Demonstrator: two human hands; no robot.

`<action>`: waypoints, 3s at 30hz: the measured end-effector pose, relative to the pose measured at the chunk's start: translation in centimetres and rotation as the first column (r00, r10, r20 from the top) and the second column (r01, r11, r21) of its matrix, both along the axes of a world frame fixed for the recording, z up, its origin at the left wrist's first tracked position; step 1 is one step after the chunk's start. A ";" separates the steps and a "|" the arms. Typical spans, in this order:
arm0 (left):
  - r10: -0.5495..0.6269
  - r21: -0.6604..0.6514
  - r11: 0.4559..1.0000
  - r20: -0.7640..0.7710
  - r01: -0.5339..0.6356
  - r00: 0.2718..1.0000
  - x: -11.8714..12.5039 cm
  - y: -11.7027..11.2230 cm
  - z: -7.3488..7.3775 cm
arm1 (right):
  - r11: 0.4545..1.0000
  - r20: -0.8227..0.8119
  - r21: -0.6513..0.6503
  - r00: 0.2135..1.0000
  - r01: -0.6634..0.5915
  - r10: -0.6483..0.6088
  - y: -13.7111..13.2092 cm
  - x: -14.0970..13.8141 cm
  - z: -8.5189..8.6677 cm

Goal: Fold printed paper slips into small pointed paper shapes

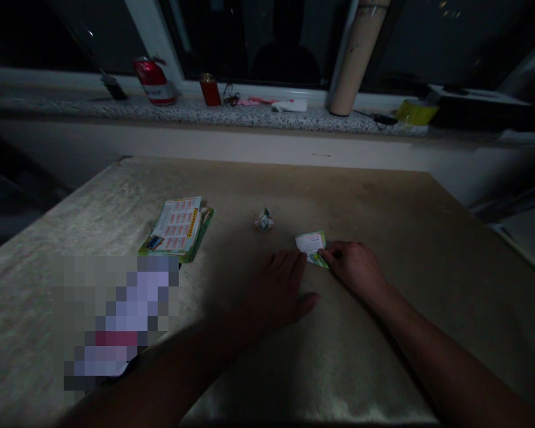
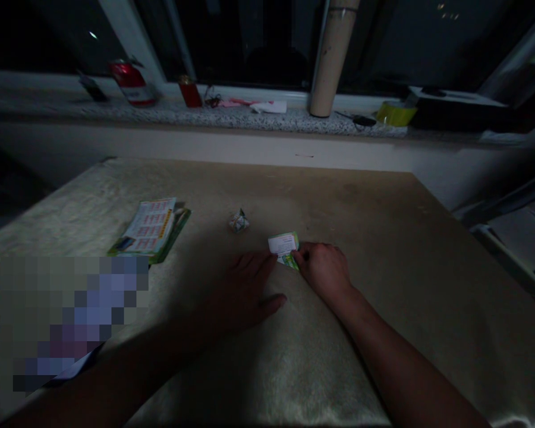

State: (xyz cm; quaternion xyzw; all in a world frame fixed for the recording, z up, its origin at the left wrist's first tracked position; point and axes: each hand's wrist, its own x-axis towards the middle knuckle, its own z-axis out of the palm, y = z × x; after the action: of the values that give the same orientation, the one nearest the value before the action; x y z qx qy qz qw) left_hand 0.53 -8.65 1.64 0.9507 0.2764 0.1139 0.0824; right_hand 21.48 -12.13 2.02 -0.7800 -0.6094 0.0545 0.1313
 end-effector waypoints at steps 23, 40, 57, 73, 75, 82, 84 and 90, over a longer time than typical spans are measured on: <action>-0.059 0.072 0.995 -0.051 0.063 0.997 0.7 -1.2 0.3 | 1.000 0.003 -0.015 1.000 0.008 -0.008 0.0 -0.1 0.2; -0.060 0.058 0.996 -0.046 0.063 0.997 1.2 -1.4 0.9 | 1.000 -0.029 -0.023 1.000 -0.007 0.006 -0.1 -0.2 0.6; -0.005 -0.075 0.997 0.048 0.009 0.999 0.0 0.2 0.3 | 0.999 0.053 0.039 0.999 0.004 -0.006 -0.7 -0.8 0.3; 0.097 -0.031 0.995 0.042 -0.096 0.994 0.5 0.5 -0.1 | 0.998 0.223 0.000 0.973 0.063 -0.061 -0.4 -1.9 0.7; 0.099 -0.022 0.995 0.030 -0.098 0.995 0.5 0.4 0.0 | 0.998 0.198 -0.005 0.979 0.059 -0.057 -0.4 -1.8 0.8; 0.137 0.016 0.990 -0.007 -0.137 0.991 0.3 -0.3 0.1 | 0.999 0.012 -0.042 1.000 0.003 -0.002 -0.8 -0.8 1.2; 0.144 0.020 0.990 -0.022 -0.143 0.989 0.3 -0.4 0.1 | 0.999 -0.045 -0.049 0.999 -0.001 -0.001 -1.0 -0.6 1.3; 0.151 0.009 0.988 -0.029 -0.151 0.988 0.0 0.0 0.0 | 0.997 -0.175 -0.064 0.984 -0.042 0.030 -1.2 0.4 1.3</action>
State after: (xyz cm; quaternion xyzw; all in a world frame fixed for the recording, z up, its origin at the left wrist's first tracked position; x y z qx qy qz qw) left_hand 0.49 -8.68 1.66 0.9289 0.3485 0.1065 0.0664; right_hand 21.93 -13.36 3.33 -0.7652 -0.6073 0.1451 0.1567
